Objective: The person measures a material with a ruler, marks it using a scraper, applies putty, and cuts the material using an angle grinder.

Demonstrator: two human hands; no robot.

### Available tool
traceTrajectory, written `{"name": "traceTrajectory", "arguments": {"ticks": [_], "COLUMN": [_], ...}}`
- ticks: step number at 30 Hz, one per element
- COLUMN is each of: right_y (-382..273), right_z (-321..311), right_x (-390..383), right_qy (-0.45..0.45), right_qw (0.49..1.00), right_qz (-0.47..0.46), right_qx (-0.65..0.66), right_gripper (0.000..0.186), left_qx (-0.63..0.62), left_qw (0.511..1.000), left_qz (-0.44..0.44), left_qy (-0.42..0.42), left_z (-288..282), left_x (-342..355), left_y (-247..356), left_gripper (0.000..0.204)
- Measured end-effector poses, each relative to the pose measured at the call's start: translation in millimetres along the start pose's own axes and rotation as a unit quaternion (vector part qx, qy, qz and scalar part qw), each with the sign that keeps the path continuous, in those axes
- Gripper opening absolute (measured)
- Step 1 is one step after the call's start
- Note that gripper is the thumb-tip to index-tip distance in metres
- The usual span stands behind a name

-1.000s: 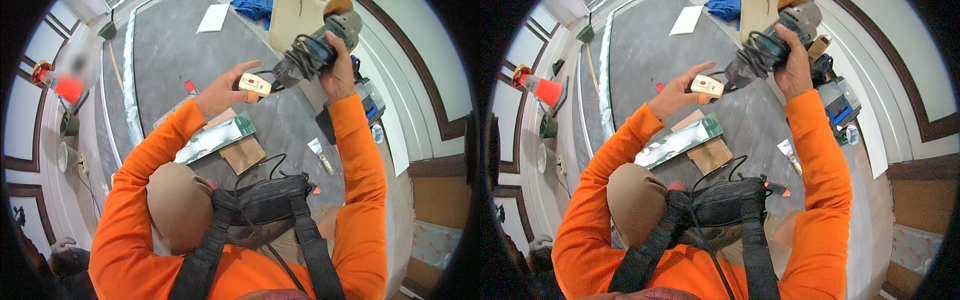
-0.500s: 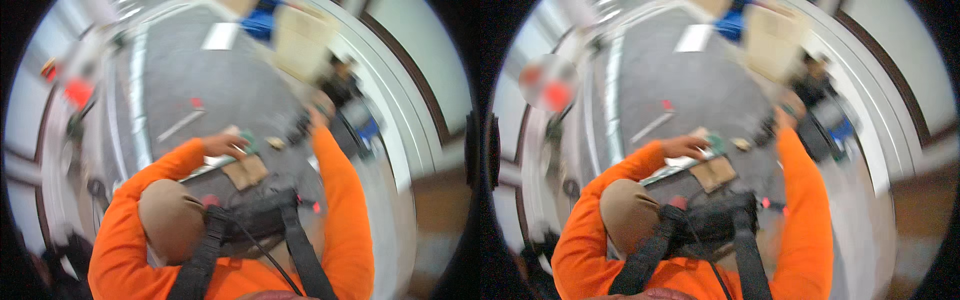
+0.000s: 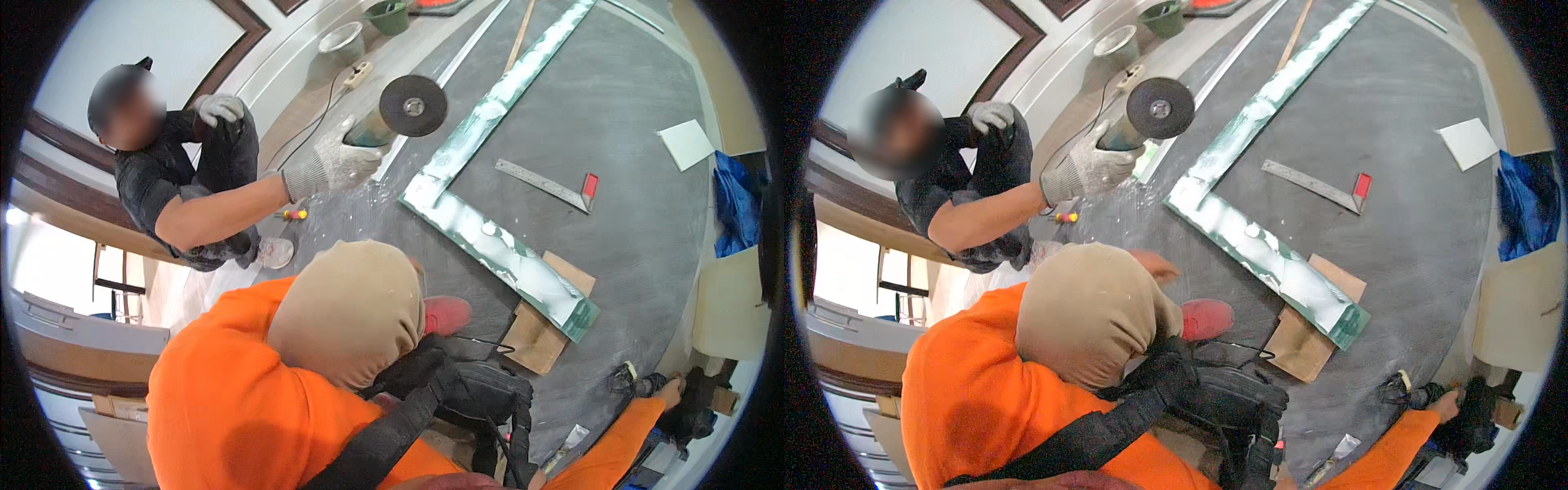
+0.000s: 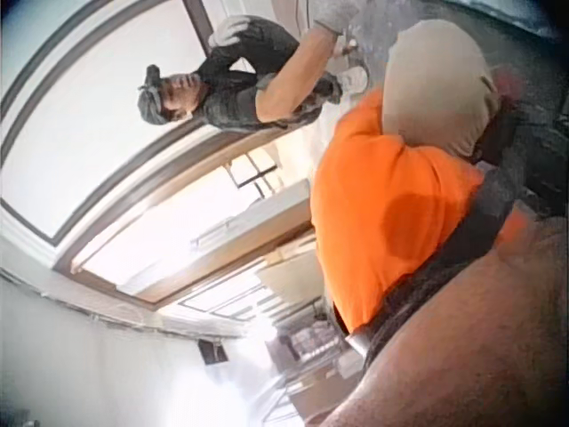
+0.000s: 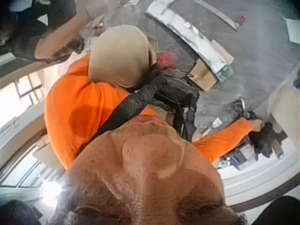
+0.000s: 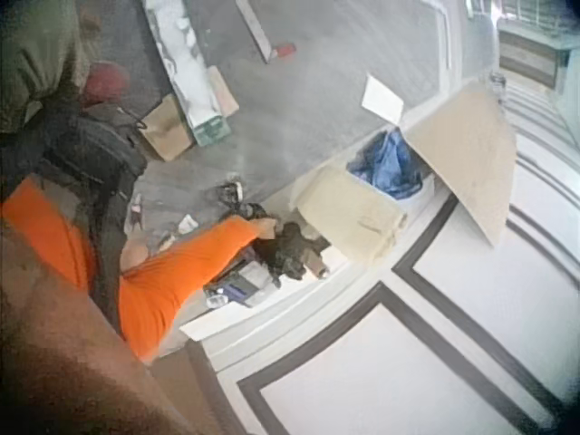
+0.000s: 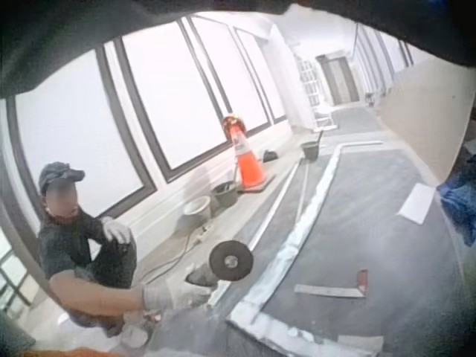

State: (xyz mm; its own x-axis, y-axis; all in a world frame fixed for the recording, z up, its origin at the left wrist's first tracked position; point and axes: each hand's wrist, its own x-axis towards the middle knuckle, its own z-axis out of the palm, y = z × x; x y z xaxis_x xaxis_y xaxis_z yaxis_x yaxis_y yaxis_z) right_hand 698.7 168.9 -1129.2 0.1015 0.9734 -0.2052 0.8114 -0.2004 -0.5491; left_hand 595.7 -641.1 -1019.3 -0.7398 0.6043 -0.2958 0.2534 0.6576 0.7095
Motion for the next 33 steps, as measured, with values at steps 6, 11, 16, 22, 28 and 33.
{"name": "traceTrajectory", "arguments": {"ticks": [6,11,16,22,28,33], "right_y": [-23,-39,-22,-52,-56,13], "right_z": [31,62,-1,-40,-112,-150], "right_x": [-120,-297,-344,-385,-359,-294], "right_qy": [-0.069,-0.521,-0.649,-0.563,-0.543,-0.415], "right_qw": [0.868,0.684,0.533,0.536,0.589,0.675], "right_qz": [-0.468,-0.499,-0.526,-0.532,-0.201,-0.064], "right_qx": [0.150,0.109,0.135,0.334,0.563,0.607], "right_gripper": [0.040,0.037,0.036,0.066,0.038,0.037], "left_qx": [0.452,0.132,0.020,-0.011,-0.112,-0.084], "left_qw": [0.774,0.975,0.992,0.993,0.944,0.917], "left_qz": [0.123,-0.179,-0.125,0.041,0.074,0.294], "left_qy": [0.426,0.021,0.030,-0.109,-0.303,-0.255], "left_z": [-154,-201,-126,-72,56,162], "left_x": [37,99,126,193,244,203], "left_y": [117,74,132,254,343,349], "left_gripper": [0.061,0.058,0.046,0.038,0.049,0.086]}}
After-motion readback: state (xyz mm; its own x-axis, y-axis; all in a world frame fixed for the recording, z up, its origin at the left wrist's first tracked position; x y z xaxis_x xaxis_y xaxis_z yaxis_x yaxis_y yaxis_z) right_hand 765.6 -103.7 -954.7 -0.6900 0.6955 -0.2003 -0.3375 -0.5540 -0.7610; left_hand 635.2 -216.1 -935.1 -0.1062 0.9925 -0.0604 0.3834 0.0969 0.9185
